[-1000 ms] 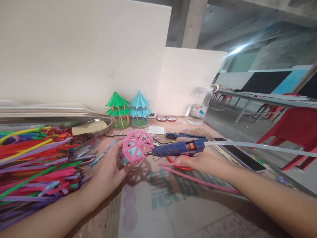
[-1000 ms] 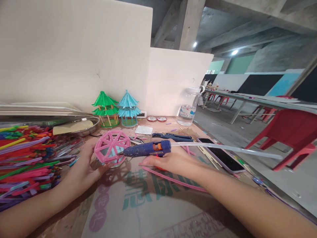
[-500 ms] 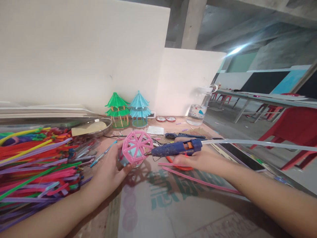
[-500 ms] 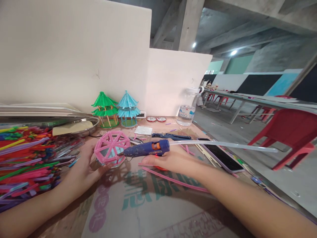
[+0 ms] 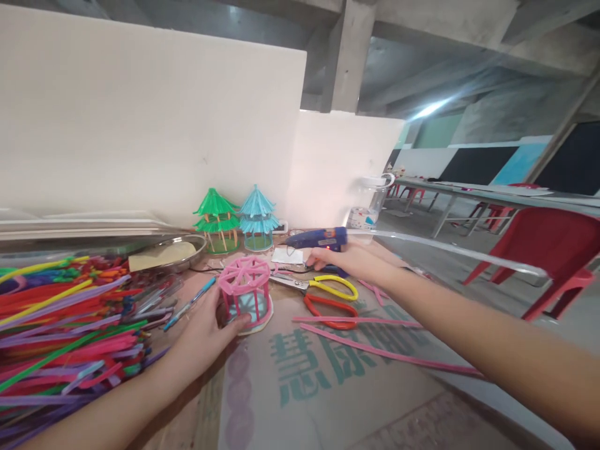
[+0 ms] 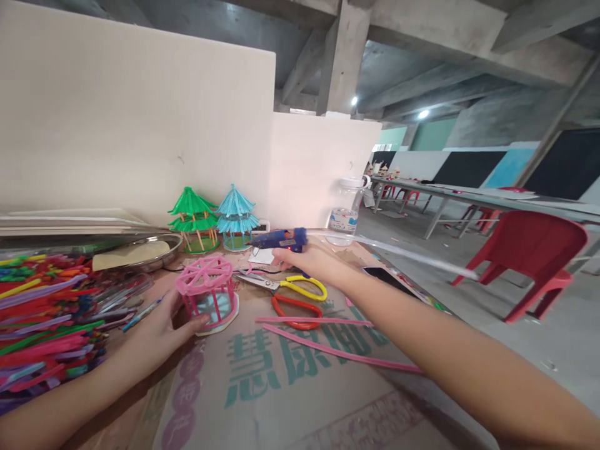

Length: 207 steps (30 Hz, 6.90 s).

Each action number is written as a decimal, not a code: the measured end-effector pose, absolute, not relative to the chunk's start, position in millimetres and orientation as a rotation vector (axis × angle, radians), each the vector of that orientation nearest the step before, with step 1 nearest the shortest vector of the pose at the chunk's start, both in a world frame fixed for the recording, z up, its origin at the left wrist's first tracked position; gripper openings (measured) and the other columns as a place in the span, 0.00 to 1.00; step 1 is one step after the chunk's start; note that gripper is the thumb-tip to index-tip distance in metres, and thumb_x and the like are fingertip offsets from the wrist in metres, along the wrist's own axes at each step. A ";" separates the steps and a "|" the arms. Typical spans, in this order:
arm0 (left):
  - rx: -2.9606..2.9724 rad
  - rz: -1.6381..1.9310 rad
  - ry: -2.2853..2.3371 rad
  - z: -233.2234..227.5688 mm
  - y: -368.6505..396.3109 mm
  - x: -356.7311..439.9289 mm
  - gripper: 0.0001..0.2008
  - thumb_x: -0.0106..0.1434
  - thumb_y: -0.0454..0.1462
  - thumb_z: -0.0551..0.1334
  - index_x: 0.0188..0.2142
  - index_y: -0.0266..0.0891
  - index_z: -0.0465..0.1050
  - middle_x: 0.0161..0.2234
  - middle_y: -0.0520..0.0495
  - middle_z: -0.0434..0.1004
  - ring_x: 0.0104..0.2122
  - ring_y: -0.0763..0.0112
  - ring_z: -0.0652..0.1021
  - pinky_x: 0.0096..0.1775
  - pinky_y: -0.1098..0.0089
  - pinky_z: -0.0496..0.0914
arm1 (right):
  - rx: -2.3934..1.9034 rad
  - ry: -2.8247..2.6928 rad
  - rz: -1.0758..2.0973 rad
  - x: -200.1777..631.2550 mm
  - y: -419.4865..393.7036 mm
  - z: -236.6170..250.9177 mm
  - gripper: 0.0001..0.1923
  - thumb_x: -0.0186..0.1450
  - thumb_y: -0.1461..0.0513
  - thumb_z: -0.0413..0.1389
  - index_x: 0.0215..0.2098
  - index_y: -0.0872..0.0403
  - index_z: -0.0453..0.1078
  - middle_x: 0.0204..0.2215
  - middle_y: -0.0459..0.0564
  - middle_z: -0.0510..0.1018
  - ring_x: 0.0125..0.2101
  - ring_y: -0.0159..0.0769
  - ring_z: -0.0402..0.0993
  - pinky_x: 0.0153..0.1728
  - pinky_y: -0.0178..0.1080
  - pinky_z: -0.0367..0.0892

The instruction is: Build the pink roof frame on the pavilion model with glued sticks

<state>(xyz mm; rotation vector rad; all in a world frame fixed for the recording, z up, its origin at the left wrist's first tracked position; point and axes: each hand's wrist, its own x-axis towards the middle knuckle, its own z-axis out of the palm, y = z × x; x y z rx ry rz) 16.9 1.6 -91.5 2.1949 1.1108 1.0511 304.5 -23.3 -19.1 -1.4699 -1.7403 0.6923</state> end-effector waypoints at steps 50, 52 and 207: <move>2.318 1.180 0.854 -103.7 -0.8 14.2 0.25 0.66 0.42 0.60 0.61 0.44 0.60 0.59 0.39 0.70 0.57 0.53 0.73 0.55 0.54 0.71 | -0.844 -2.081 -0.115 250.9 -65.2 -28.4 0.08 0.70 0.66 0.52 0.40 0.54 0.73 0.34 0.49 0.82 0.33 0.33 0.78 0.34 0.33 0.68; 2.385 1.196 0.864 -100.5 -4.2 13.9 0.24 0.66 0.42 0.60 0.60 0.44 0.61 0.58 0.40 0.71 0.56 0.53 0.74 0.55 0.54 0.71 | -0.794 -2.111 -0.212 241.3 -59.5 -32.2 0.07 0.70 0.66 0.52 0.41 0.54 0.72 0.36 0.50 0.83 0.34 0.34 0.79 0.35 0.34 0.69; 2.741 1.006 1.028 3.3 -23.5 13.7 0.15 0.68 0.46 0.52 0.44 0.43 0.73 0.45 0.44 0.77 0.47 0.59 0.76 0.49 0.61 0.71 | -1.183 -2.365 -0.052 249.9 -62.0 -25.5 0.20 0.70 0.60 0.54 0.59 0.55 0.68 0.54 0.58 0.77 0.52 0.47 0.76 0.50 0.47 0.71</move>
